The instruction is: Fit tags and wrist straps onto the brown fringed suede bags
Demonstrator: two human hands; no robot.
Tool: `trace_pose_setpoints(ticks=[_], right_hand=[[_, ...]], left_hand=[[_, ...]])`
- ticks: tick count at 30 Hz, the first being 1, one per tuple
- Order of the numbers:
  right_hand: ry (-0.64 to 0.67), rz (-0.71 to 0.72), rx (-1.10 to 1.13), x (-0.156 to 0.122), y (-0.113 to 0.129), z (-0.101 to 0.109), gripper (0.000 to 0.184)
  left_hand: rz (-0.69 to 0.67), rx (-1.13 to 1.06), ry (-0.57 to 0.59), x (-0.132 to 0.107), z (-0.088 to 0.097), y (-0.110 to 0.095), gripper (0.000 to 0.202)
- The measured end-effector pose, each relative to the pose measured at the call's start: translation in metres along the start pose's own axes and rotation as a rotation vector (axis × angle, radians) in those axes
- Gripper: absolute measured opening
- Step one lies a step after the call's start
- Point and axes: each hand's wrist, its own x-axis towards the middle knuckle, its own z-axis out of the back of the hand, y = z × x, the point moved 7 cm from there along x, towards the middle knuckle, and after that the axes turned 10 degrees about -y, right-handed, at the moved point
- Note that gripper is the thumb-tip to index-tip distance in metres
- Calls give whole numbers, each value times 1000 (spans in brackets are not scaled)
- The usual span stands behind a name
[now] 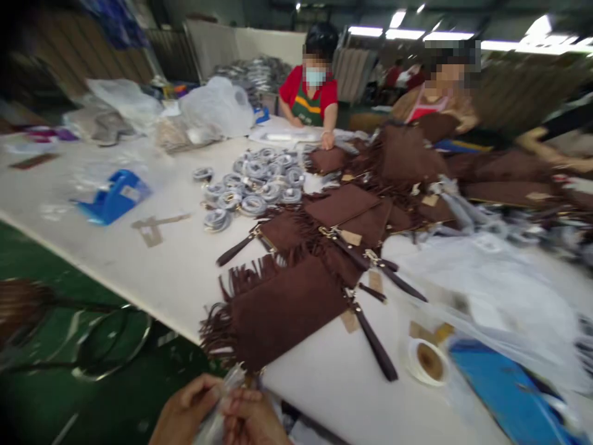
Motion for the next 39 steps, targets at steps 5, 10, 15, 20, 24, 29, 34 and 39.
trace_pose_setpoints(ticks=[5, 10, 15, 20, 24, 29, 34, 39], right_hand=[[-106, -186, 130, -8, -19, -3, 36], [-80, -189, 129, -11, -14, -3, 38], [-14, -104, -14, -4, -14, -7, 34], [-22, 7, -113, 2, -10, -2, 36], [-43, 56, -149, 4, -9, 1, 37], [-58, 76, -157, 1, -7, 1, 34], [-66, 100, -172, 1, -8, 2, 32], [-139, 106, -246, 1, -7, 7, 32]], left_hand=[[84, -234, -37, -1, 1, 18, 29], [176, -354, -25, -1, -6, 32, 36], [269, -440, 32, 1, -8, 41, 42], [345, -547, 46, -8, -10, 27, 38], [426, -611, 62, -15, -12, 14, 39], [525, -648, 1, -17, -12, 19, 38], [491, -649, -21, -17, -12, 26, 28], [323, -451, -39, -11, -8, 29, 22]])
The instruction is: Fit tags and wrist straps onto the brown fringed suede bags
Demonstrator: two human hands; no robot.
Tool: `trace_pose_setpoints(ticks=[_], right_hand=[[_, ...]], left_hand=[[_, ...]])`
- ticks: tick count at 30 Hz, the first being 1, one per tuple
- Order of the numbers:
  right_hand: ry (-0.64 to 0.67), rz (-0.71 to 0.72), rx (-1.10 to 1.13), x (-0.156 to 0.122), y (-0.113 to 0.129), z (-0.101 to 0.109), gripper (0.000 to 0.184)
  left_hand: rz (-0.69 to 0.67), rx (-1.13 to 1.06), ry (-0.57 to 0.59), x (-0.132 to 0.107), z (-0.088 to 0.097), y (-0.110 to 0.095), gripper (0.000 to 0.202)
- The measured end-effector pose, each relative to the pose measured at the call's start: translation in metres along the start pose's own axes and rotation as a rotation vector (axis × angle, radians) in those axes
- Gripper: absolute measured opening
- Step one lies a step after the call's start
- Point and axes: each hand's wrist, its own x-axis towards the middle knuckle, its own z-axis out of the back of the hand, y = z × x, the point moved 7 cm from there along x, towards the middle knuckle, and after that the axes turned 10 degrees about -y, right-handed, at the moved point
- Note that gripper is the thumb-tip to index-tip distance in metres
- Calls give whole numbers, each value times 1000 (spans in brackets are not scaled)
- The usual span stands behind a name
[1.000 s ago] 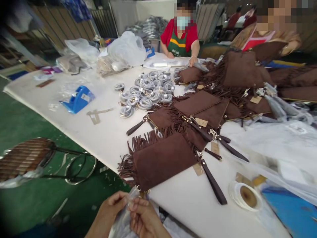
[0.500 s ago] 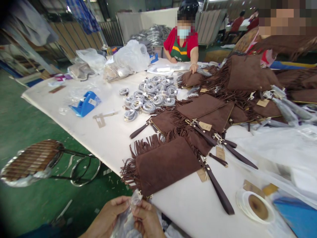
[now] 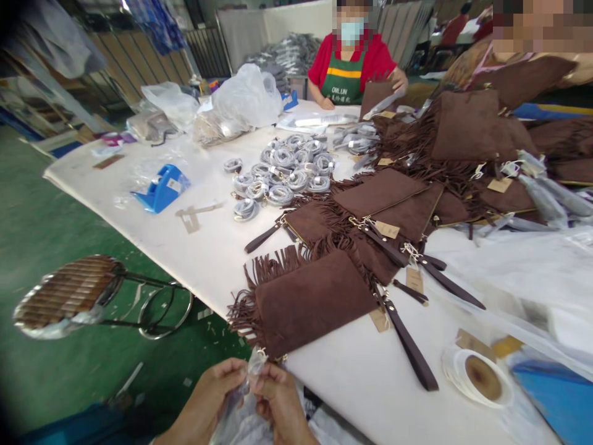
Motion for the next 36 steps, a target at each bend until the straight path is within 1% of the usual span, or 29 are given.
trace_pose_setpoints(ticks=[3, 5, 6, 9, 11, 15, 18, 23, 26, 31, 36], right_hand=[[-40, 30, -22, -3, 4, 2, 28], [-63, 40, -33, -5, 5, 2, 25], [-77, 45, -39, -5, 6, 2, 24], [-115, 68, -57, -6, 7, 4, 22], [-125, 67, -69, -6, 7, 5, 22], [-146, -25, -87, -5, 0, 7, 27], [-166, -93, -86, -6, -5, 10, 30], [-137, -138, -45, -7, -10, 9, 34], [-119, -109, -38, -6, -8, 8, 36], [-102, 17, -14, -2, -1, 6, 36], [-89, 47, -20, 3, -2, 7, 34]], left_hand=[[-158, 178, 19, 2, 1, -7, 21], [-202, 254, 34, 0, 0, -11, 23], [-203, 279, 46, -2, -1, -12, 24], [-169, 299, 105, -11, -6, -15, 26], [-128, 253, 152, -15, -9, -15, 28], [-43, 153, 241, -17, -12, -15, 33], [2, 93, 285, -18, -14, -16, 33], [79, 44, 339, -23, -17, -20, 34], [93, 76, 371, -21, -16, -22, 32], [161, 171, 471, -7, -11, -20, 27], [210, 210, 577, -4, -14, -24, 26]])
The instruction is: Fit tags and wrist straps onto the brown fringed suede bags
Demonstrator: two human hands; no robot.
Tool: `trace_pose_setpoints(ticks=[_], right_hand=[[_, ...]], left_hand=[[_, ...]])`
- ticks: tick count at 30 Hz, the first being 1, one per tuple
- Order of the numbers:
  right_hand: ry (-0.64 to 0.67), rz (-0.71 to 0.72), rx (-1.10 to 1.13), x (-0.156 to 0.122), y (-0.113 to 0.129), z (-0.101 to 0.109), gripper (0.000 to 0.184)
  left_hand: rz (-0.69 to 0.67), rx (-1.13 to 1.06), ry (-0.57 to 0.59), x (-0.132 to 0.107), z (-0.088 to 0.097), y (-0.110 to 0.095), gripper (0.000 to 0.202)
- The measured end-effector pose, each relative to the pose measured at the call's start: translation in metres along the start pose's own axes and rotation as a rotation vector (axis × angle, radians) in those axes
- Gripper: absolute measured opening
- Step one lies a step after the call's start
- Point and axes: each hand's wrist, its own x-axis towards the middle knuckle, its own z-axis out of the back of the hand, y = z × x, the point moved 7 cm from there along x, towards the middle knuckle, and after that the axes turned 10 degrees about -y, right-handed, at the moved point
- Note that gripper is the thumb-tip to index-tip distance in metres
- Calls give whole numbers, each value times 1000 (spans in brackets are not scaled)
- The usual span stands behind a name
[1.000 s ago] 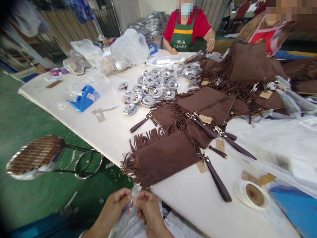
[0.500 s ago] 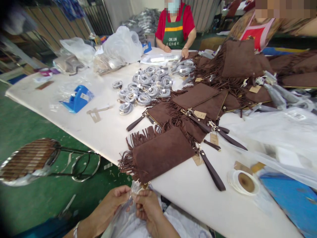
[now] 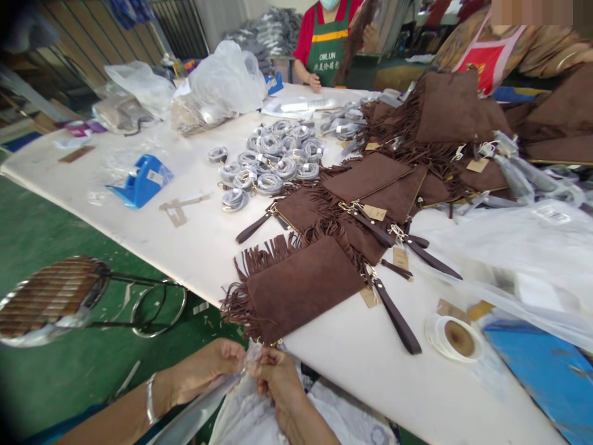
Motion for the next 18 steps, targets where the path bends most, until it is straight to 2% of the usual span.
trace_pose_setpoints(ticks=[4, 8, 13, 18], right_hand=[[42, 10, 10, 1, 1, -2, 34], [77, -12, 38, -4, 5, -6, 34], [143, -55, 58, -4, 4, -11, 37], [152, -38, 26, -6, 8, -10, 37]], left_hand=[[51, -50, 43, 0, -3, 1, 26], [119, -80, 27, 4, 2, 12, 29], [216, -165, 67, 10, 4, 27, 28], [192, -241, 32, 14, 1, 31, 19]])
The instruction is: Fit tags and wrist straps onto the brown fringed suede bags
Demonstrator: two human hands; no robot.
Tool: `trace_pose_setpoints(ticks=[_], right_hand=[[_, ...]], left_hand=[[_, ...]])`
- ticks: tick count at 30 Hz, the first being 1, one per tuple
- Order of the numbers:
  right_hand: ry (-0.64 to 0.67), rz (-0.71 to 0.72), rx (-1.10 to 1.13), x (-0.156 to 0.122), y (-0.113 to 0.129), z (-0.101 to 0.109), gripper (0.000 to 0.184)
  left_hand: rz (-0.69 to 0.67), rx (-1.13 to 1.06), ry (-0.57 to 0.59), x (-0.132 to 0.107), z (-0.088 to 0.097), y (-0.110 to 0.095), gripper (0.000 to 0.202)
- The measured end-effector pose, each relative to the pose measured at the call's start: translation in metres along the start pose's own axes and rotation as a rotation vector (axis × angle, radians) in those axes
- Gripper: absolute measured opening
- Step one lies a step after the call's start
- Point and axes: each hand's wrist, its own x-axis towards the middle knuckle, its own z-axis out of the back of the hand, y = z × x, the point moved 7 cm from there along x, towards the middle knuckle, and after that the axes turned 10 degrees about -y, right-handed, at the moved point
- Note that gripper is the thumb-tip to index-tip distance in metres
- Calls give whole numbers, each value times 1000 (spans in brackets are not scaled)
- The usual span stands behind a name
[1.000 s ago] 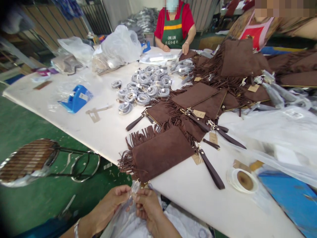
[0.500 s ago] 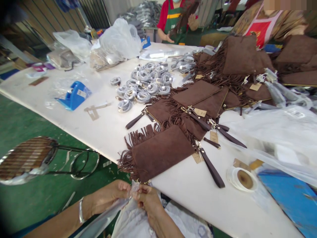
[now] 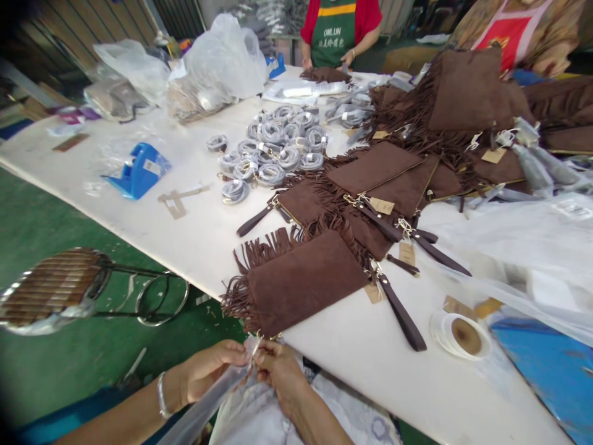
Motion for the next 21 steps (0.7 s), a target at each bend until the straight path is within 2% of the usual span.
trace_pose_setpoints(ticks=[6, 9, 12, 21], right_hand=[[135, 18, 74, -26, 20, -16, 36], [5, 31, 30, -18, 14, -13, 35], [-89, 52, -3, -6, 5, -8, 34], [-83, 28, 66, -2, 0, -5, 31]], left_hand=[[-115, 45, -102, 3, 7, -5, 16], [-166, 97, -132, 3, 7, -8, 12], [-195, 63, -111, 3, 0, -8, 10], [-230, -59, -71, 8, -13, -7, 16]])
